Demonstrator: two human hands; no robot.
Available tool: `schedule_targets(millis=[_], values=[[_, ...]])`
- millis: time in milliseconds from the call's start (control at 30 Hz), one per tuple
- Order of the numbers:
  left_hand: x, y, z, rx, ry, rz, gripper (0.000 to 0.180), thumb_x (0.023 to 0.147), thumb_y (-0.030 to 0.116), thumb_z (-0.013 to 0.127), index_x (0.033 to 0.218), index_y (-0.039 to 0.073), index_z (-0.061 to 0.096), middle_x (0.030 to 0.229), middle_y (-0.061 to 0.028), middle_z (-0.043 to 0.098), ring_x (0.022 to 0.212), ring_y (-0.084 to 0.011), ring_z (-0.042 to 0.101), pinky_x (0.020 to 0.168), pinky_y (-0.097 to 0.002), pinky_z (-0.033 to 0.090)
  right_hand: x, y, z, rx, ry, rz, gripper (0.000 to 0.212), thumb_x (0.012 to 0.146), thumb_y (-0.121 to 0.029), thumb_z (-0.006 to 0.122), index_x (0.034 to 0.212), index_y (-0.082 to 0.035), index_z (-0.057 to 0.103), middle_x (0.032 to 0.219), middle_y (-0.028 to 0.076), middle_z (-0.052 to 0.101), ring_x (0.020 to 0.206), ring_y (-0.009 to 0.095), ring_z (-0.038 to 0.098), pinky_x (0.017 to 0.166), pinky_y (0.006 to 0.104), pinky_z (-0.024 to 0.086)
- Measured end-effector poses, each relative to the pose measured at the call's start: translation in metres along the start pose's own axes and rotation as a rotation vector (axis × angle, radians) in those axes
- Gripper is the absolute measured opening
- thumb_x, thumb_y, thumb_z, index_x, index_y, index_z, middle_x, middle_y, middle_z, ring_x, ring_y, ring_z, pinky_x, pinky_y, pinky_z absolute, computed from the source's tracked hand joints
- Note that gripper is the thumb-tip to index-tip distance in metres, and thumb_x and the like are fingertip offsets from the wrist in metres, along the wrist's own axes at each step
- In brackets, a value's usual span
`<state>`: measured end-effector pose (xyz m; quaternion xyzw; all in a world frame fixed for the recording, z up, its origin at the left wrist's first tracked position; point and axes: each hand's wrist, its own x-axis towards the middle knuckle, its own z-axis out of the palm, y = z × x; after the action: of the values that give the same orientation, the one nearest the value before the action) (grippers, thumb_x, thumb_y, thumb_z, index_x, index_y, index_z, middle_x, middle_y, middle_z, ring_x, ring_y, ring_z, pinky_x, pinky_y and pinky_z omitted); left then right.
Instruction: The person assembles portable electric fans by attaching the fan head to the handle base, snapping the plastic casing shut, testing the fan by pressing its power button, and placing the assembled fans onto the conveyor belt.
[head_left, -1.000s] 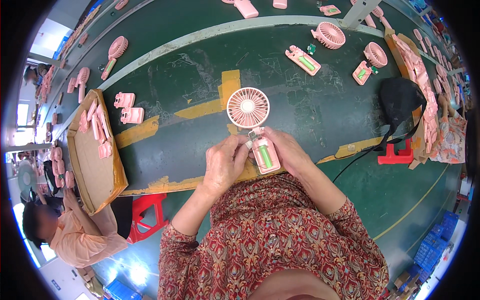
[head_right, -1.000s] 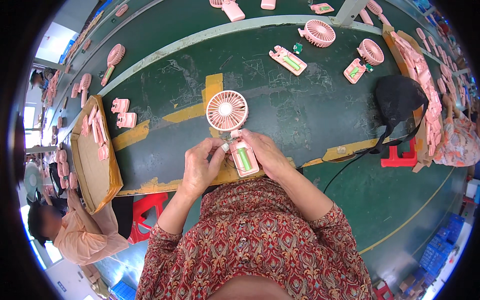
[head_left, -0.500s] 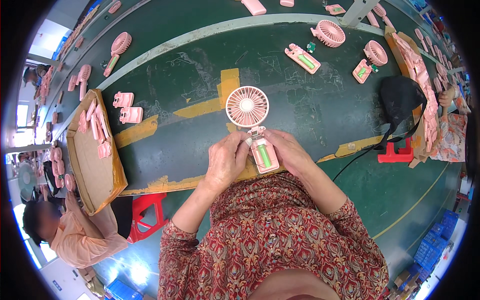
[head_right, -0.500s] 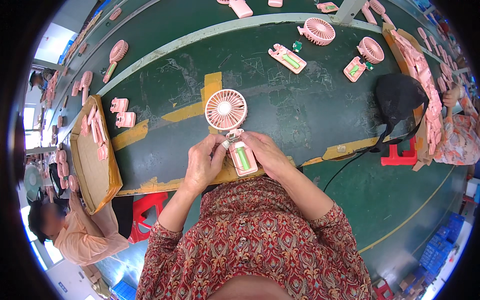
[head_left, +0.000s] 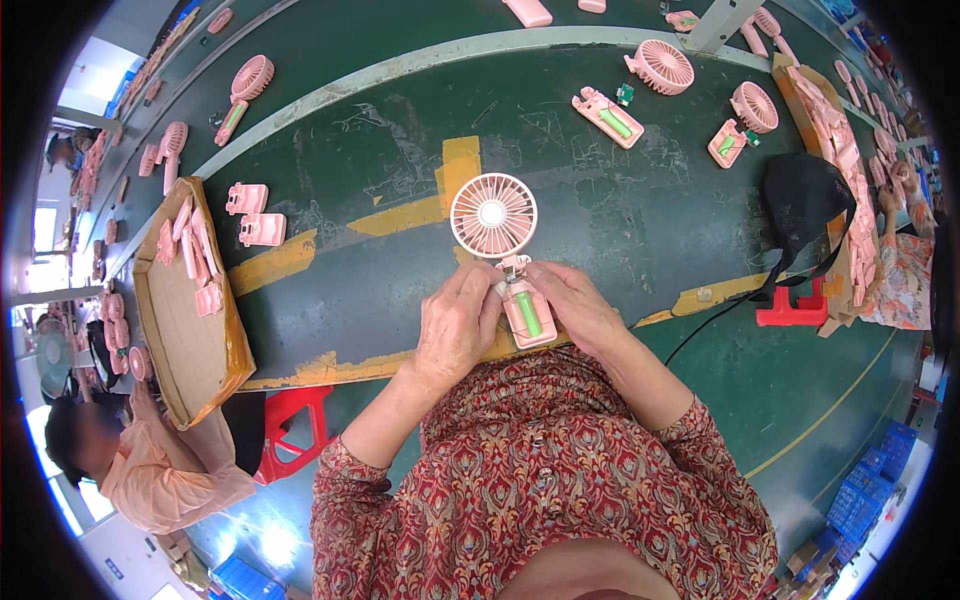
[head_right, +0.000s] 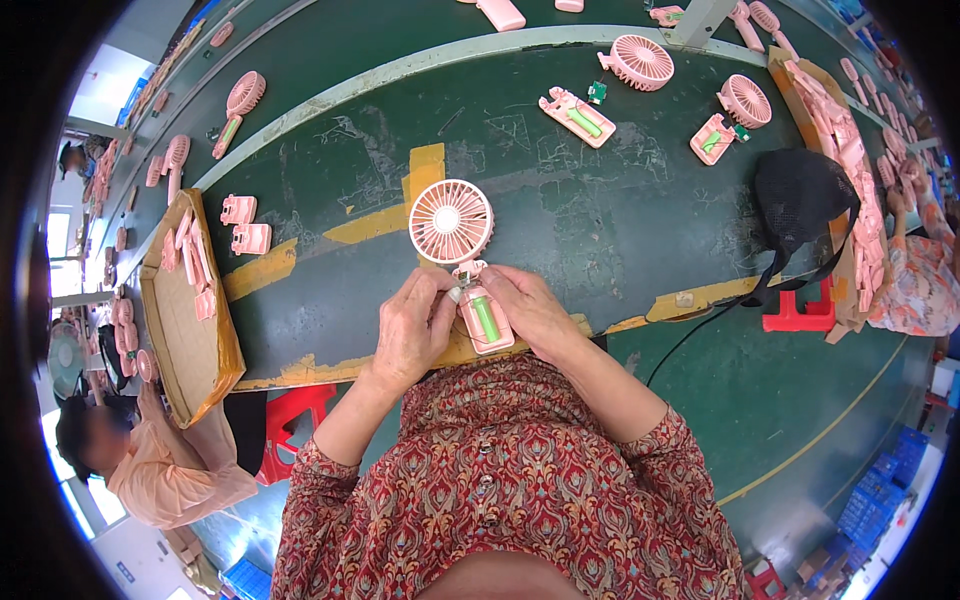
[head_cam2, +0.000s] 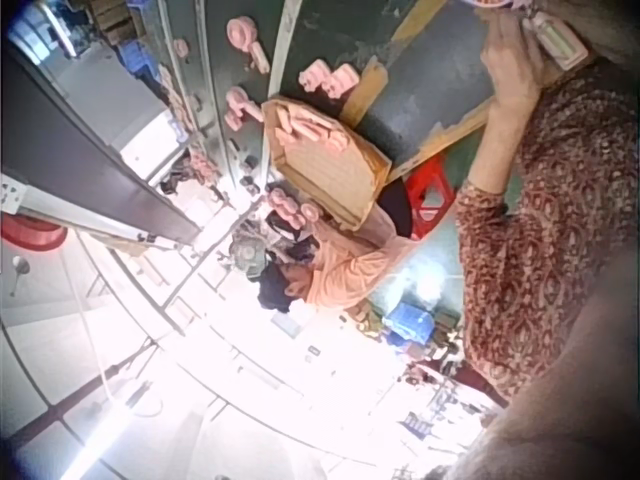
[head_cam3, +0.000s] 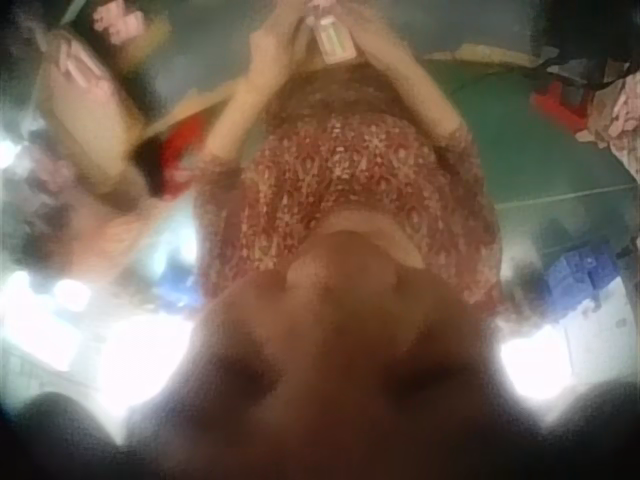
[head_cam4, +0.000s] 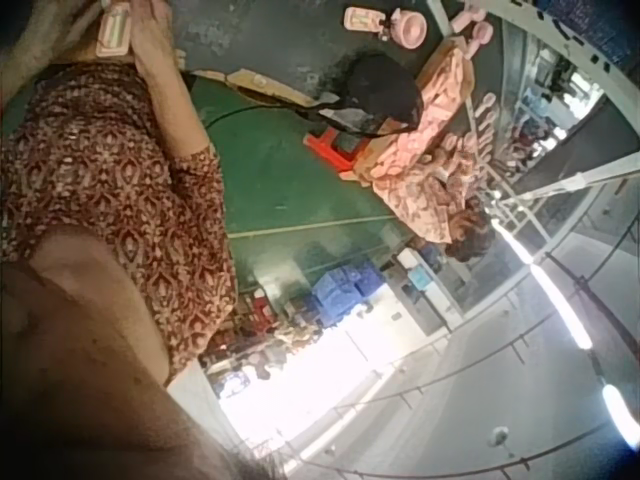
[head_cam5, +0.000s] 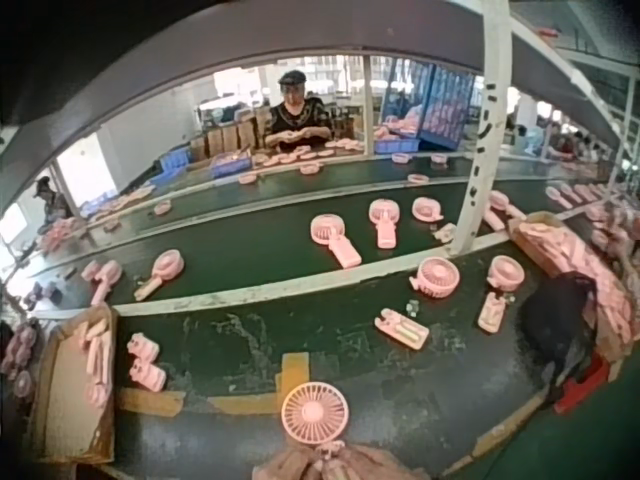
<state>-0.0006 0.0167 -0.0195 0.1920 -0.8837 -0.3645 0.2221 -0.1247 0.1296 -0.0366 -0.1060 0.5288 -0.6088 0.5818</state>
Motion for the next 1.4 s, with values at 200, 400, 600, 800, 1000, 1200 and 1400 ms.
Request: schedule_targets(millis=[200, 400, 600, 800, 1000, 1200, 1400], values=[[-0.002, 0.005, -0.001, 0.122, -0.038, 0.136, 0.029, 0.074, -0.004, 0.059, 0.102, 0.002, 0.062, 0.093, -0.0118, 0.061, 0.076, -0.0306, 0.063, 0.062, -0.0367, 0.053, -0.002, 0.000, -0.005, -0.049, -0.097, -0.047, 0.031, 0.098, -0.023, 0.044, 0.116, 0.001, 0.053, 0.098, 0.003, 0.060, 0.086, 0.006, 0.056, 0.074, 0.0224, 0.048], [-0.002, 0.006, -0.003, 0.226, -0.149, 0.162, 0.037, 0.070, -0.001, 0.058, 0.107, 0.000, 0.060, 0.098, -0.0114, 0.057, 0.081, -0.0294, 0.062, 0.065, -0.0383, 0.053, -0.002, 0.002, -0.004, -0.114, -0.169, -0.122, 0.026, 0.094, -0.009, 0.048, 0.119, 0.001, 0.050, 0.101, 0.001, 0.058, 0.088, 0.005, 0.054, 0.075, 0.0226, 0.047], [0.002, 0.009, -0.004, 0.269, -0.218, 0.204, 0.040, 0.068, -0.001, 0.058, 0.108, -0.005, 0.055, 0.099, -0.0152, 0.054, 0.087, -0.0314, 0.059, 0.069, -0.0399, 0.052, 0.000, 0.008, -0.004, -0.178, -0.134, -0.145, 0.026, 0.094, -0.007, 0.048, 0.118, 0.001, 0.050, 0.098, 0.001, 0.058, 0.086, 0.005, 0.052, 0.073, 0.0226, 0.046], [0.010, 0.013, -0.005, 0.249, -0.251, 0.188, 0.040, 0.068, -0.002, 0.060, 0.108, -0.001, 0.058, 0.098, -0.0141, 0.058, 0.085, -0.0324, 0.061, 0.067, -0.0401, 0.053, 0.001, 0.007, -0.004, -0.264, -0.109, -0.186, 0.024, 0.094, -0.008, 0.048, 0.115, 0.002, 0.051, 0.096, 0.001, 0.058, 0.085, 0.005, 0.052, 0.073, 0.0232, 0.046], [0.010, 0.007, -0.004, 0.142, -0.205, 0.182, 0.031, 0.075, 0.002, 0.058, 0.106, -0.002, 0.053, 0.096, -0.0163, 0.058, 0.085, -0.0344, 0.060, 0.068, -0.0427, 0.051, 0.000, -0.003, -0.004, -0.167, -0.167, -0.094, 0.028, 0.095, -0.018, 0.050, 0.115, 0.002, 0.050, 0.098, 0.003, 0.058, 0.086, 0.006, 0.054, 0.073, 0.0234, 0.047], [0.003, 0.017, -0.019, -0.103, -0.138, -0.276, 0.023, 0.080, 0.011, 0.065, 0.098, 0.000, 0.057, 0.078, -0.0137, 0.064, 0.067, -0.0275, 0.064, 0.062, -0.0378, 0.052, 0.011, -0.005, -0.004, -0.099, -0.049, 0.087, 0.034, 0.095, -0.030, 0.051, 0.109, 0.001, 0.054, 0.093, 0.004, 0.059, 0.081, 0.007, 0.056, 0.069, 0.0224, 0.048], [-0.006, -0.003, -0.017, -0.521, -0.282, -0.591, 0.020, 0.083, 0.010, 0.065, 0.097, -0.004, 0.064, 0.078, -0.0085, 0.067, 0.065, -0.0111, 0.062, 0.062, -0.0264, 0.050, 0.008, 0.002, 0.001, 0.006, 0.029, 0.042, 0.037, 0.094, -0.030, 0.054, 0.115, 0.001, 0.052, 0.099, 0.007, 0.061, 0.086, 0.010, 0.059, 0.072, 0.0228, 0.050]])
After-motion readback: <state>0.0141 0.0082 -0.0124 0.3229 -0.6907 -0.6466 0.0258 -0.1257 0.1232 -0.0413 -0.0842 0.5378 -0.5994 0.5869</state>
